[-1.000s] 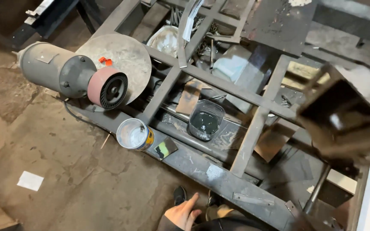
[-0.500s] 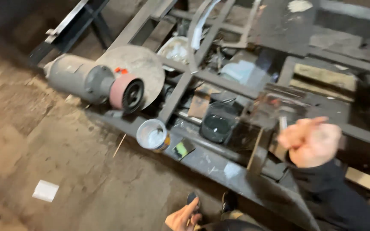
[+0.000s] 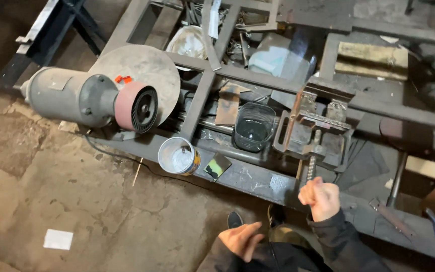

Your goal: Clean and lubricate a metal bench vice using a brush and a cloth with solvent.

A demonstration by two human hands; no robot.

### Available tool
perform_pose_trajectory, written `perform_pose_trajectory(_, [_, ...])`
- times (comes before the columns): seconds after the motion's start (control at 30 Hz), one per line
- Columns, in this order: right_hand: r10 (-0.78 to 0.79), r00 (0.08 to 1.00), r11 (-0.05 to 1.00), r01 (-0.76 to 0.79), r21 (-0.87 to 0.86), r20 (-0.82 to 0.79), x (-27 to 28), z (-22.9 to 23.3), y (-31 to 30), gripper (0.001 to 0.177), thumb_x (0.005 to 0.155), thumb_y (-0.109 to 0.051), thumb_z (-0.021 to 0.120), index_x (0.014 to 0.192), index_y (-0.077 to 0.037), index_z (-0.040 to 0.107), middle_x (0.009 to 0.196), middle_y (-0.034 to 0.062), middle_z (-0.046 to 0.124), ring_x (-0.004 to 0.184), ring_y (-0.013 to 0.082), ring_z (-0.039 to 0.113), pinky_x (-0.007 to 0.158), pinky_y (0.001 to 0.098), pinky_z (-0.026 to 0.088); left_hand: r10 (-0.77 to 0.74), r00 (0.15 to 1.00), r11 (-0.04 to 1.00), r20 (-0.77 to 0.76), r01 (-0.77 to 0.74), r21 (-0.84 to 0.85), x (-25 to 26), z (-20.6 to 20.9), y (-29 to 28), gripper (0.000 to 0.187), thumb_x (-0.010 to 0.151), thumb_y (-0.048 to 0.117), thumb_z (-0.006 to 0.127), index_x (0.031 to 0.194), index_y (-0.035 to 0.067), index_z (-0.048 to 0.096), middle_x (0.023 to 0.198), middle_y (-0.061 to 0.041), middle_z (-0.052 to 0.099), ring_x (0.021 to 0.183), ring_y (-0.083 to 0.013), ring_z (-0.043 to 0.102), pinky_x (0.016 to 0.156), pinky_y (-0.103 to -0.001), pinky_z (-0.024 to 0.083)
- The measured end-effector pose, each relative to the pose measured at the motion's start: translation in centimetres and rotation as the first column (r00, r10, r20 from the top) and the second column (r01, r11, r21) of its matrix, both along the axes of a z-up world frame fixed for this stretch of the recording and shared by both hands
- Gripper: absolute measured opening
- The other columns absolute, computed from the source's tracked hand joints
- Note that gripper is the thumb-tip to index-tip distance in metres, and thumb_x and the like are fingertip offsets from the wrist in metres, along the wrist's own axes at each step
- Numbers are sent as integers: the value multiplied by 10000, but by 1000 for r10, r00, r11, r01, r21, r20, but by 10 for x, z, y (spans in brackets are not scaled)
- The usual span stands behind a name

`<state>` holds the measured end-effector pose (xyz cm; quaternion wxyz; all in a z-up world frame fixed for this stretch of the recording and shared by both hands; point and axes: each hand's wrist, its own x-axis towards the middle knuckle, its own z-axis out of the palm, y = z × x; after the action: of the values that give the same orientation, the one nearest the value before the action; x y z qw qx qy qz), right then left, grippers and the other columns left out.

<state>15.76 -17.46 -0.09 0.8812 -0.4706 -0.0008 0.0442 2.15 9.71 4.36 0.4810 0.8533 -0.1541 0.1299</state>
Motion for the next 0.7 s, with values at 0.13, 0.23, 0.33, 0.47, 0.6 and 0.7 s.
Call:
perform_pose_trajectory(0.13, [-38, 999, 963, 41, -267, 17, -23, -30, 17, 611, 1135, -148, 469, 530, -104, 397, 555, 24, 395, 507, 185, 375, 541, 329, 408, -133, 987, 989, -94, 138, 55, 22, 15, -11, 228, 961, 98, 800, 1179, 34, 782, 860, -54, 763, 626, -249, 726, 545, -309, 562])
perform_pose_trajectory(0.23, [-19, 997, 802, 57, -594, 71, -40, -16, 34, 601, 1121, -229, 538, 562, -38, 426, 546, 23, 457, 519, 157, 354, 508, 306, 341, -186, 941, 979, -283, 200, 22, 28, 7, -17, 170, 985, 133, 779, 1144, 72, 779, 890, -78, 807, 694, -284, 770, 618, -337, 601])
perform_pose_trajectory(0.33, [152, 908, 529, 258, -808, 389, -53, -4, 47, 91, 759, -92, 689, 743, -60, 773, 778, 60, 818, 666, 268, 724, 636, 343, 598, -182, 878, 983, -442, 154, -99, 32, -29, -26, 129, 1023, 175, 740, 1048, 66, 804, 868, -81, 841, 703, -243, 804, 652, -311, 634])
perform_pose_trajectory(0.47, [313, 764, 410, 426, -806, 564, -69, 17, 61, 134, 910, -156, 716, 813, -84, 659, 799, 72, 633, 704, 324, 541, 910, 475, 523, 24, 855, 981, -517, -119, -152, 32, -46, -25, 65, 964, 149, 795, 949, 92, 768, 606, -14, 643, 482, -160, 539, 464, -314, 444])
perform_pose_trajectory(0.6, [252, 827, 370, 398, -839, 503, -109, 37, 54, 274, 836, -256, 856, 953, -56, 710, 1006, 108, 702, 937, 343, 676, 1075, 551, 552, 5, 740, 981, -672, -133, -139, 29, -58, -16, 53, 1006, 128, 774, 984, 82, 763, 558, 39, 559, 452, -97, 428, 448, -292, 358])
perform_pose_trajectory(0.7, [45, 867, 45, 495, -868, 496, -127, 31, 18, 189, 747, -184, 874, 858, -120, 735, 891, 13, 716, 862, 305, 692, 1010, 460, 596, 5, 724, 989, -690, -106, -103, 29, -65, -24, 133, 994, 187, 807, 913, 94, 758, 550, 27, 557, 462, -122, 446, 464, -308, 366])
